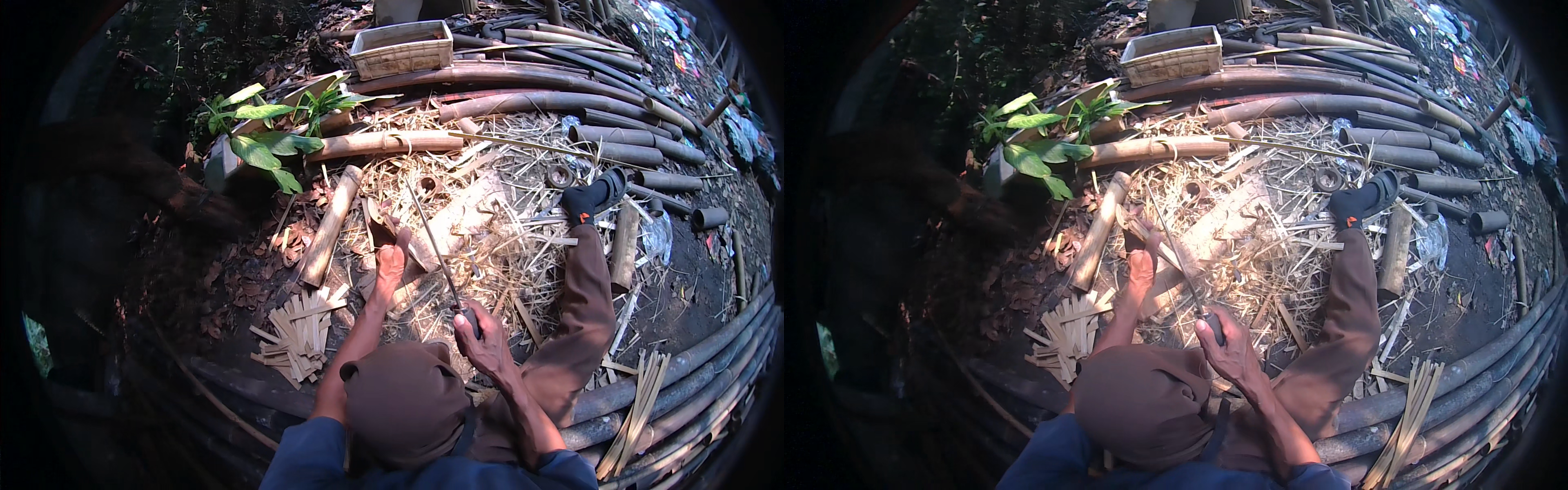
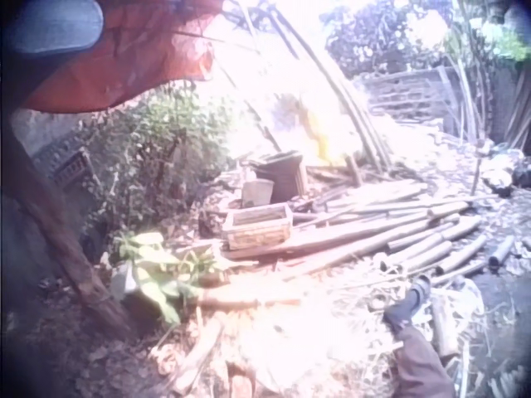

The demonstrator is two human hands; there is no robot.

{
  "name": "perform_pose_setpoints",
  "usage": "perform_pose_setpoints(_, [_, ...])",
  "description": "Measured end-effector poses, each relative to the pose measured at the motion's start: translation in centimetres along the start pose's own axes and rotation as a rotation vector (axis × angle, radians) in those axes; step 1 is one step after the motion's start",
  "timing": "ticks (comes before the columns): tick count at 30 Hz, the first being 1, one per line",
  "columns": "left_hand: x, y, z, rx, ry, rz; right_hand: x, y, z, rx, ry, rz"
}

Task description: The person sits on the ground and uses a machete to split bamboo strips into smaller pieces. They repeatedly pick up bamboo pieces, split them, and place the resulting strips on the ground.

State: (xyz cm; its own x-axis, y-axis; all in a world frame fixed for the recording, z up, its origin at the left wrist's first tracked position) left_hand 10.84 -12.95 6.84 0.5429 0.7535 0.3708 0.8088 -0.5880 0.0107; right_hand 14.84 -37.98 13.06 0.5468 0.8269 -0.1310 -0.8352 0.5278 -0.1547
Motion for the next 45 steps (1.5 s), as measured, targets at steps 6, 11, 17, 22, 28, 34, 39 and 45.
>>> perform_pose_setpoints(6, [-1.0,0.6,0.6,-0.002,-0.146,0.036,1.0,1.0,3.4,0.064,-0.049,0.106])
perform_pose_setpoints(11, [-1.4,0.9,1.9,-0.010,-0.217,0.043,1.5,1.4,2.3,0.042,-0.028,0.059])
perform_pose_setpoints(17, [-2.4,1.6,-2.1,-0.082,-0.135,0.038,0.5,1.9,3.8,0.001,0.006,-0.002])
perform_pose_setpoints(22, [-0.9,-0.8,-1.7,-0.213,0.006,0.085,0.4,1.5,3.9,-0.027,0.039,0.032])
perform_pose_setpoints(28, [2.0,-0.2,-3.8,0.138,0.161,-0.034,0.3,2.9,3.3,-0.046,0.033,0.000])
perform_pose_setpoints(34, [2.4,0.6,-3.3,0.026,0.071,-0.185,1.5,4.4,0.4,-0.042,0.009,-0.058])
perform_pose_setpoints(39, [3.0,-0.6,-3.2,0.259,0.177,-0.315,3.0,6.3,-0.3,0.328,0.185,0.135])
perform_pose_setpoints(45, [0.8,0.4,-4.3,0.360,0.198,-0.235,3.7,4.6,2.1,0.015,-0.021,-0.036])
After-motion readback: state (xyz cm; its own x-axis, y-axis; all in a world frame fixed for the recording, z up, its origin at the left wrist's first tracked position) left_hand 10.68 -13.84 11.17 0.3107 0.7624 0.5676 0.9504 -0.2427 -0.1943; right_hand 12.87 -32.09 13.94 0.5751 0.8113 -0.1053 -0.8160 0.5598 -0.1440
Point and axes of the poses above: each hand's wrist, its own x-axis towards the middle knuckle, its own y-axis out of the palm, z = x × y, the point moved 2 cm from there along x, towards the middle knuckle, and after that the axes turned 2 degrees about z, right-handed, at the moved point
